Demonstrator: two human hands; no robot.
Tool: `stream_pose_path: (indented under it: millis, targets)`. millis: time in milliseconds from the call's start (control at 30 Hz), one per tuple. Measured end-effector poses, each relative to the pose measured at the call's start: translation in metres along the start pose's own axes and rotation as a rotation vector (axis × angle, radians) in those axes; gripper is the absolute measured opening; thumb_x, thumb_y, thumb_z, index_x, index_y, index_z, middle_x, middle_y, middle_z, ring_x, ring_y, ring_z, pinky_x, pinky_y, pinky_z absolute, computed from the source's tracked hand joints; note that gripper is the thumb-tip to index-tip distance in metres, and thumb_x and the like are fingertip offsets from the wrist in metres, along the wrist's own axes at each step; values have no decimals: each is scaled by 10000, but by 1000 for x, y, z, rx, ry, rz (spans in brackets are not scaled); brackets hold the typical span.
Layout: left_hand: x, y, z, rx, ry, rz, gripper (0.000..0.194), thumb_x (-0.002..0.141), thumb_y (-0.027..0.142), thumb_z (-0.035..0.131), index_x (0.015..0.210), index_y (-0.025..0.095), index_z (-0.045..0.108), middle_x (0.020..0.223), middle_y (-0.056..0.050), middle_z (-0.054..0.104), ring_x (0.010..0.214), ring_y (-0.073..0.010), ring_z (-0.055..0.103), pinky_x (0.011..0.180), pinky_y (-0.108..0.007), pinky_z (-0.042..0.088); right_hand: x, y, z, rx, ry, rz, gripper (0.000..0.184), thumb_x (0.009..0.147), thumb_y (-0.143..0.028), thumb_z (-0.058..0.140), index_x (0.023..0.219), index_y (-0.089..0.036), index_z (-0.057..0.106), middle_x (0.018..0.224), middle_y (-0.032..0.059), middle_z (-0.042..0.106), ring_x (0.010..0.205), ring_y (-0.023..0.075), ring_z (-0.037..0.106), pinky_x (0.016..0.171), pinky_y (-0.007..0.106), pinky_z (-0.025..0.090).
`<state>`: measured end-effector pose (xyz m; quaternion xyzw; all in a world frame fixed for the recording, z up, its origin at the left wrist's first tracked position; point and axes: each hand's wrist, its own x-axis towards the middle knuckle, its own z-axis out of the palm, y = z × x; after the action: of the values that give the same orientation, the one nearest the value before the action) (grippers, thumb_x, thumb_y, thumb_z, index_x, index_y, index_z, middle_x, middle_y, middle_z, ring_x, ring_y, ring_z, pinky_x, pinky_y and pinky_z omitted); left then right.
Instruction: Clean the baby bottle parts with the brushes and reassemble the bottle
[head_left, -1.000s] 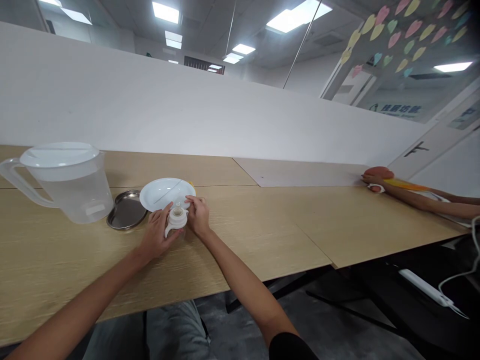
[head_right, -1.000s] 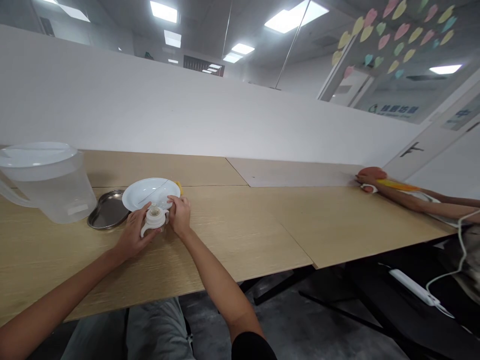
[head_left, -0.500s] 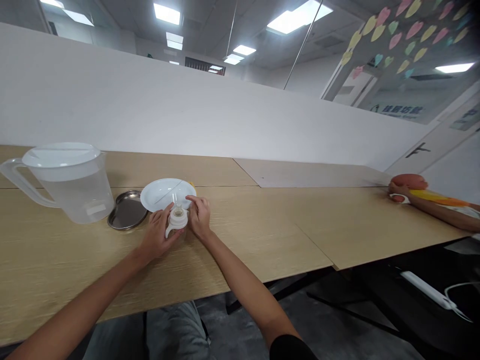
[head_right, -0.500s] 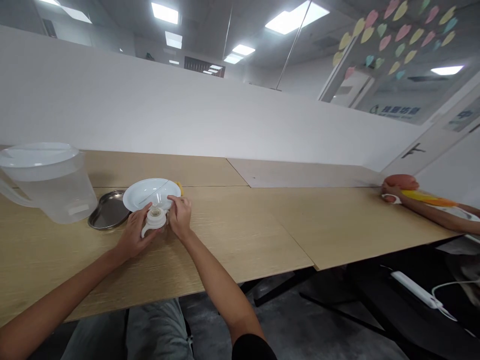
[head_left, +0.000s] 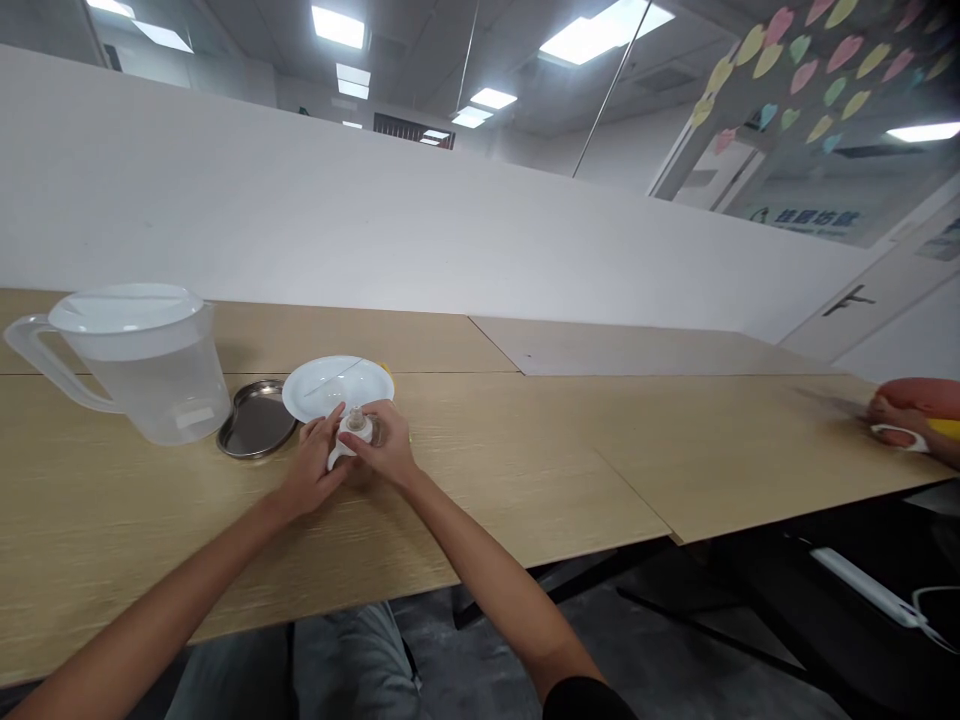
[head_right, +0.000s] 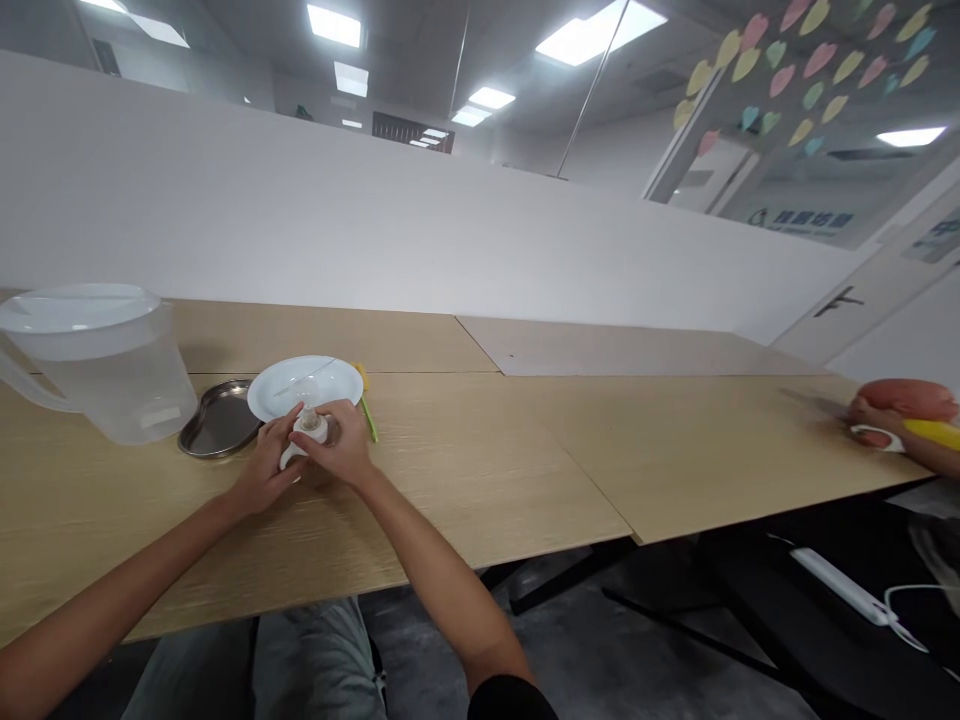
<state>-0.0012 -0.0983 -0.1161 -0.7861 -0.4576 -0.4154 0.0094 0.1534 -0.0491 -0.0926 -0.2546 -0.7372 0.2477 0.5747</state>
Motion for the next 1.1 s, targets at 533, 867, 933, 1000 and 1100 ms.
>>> stream_pose_path:
  millis: [533, 867, 933, 1000, 1100]
  targets:
    - [7, 0, -12, -75, -77, -145, 803, 890, 593, 434, 1509, 168, 148, 1303, -144, 550, 1199, -308, 456, 1039, -493, 292, 18, 17, -23, 132, -64, 102, 446, 680, -389, 771, 1093, -243, 687, 1155, 63, 664, 1106, 214, 586, 1008, 374, 435]
    - [6, 6, -5, -64, -103, -47, 796, 907, 541, 444, 1511, 154, 98, 1258, -150, 591, 1212, -311, 493, 1072, -535, 234, 8, 18, -19, 41, 281, -34, 355, 941, -444, 406, 972, -197, 659, 944, 75, 705, 945, 199, 632, 908, 377, 472]
    - [5, 6, -5, -57, -95, -39, 776, 913, 517, 446, 1511, 160, 104, 1277, -152, 579, 1221, -310, 486, 1065, -533, 247, 4, 12, -18, 5, 139, -194, 374, 926, -476, 412, 1063, -208, 635, 918, 69, 704, 921, 208, 628, 935, 410, 452]
    - [5, 6, -6, -48, -86, -44, 752, 913, 515, 441, 1509, 169, 138, 1311, -154, 555, 1237, -310, 470, 1063, -524, 258, 1, 10, -17, -75, 4, -308, 428, 891, -531, 437, 1116, -213, 614, 915, 74, 694, 908, 228, 619, 939, 442, 441]
    - [4, 5, -5, -47, -79, -49, 727, 914, 529, 415, 1505, 174, 183, 1335, -151, 538, 1243, -307, 462, 1071, -515, 255, -1, 11, -14, -205, -112, -356, 504, 825, -601, 494, 1118, -208, 610, 931, 90, 671, 902, 250, 610, 881, 443, 460]
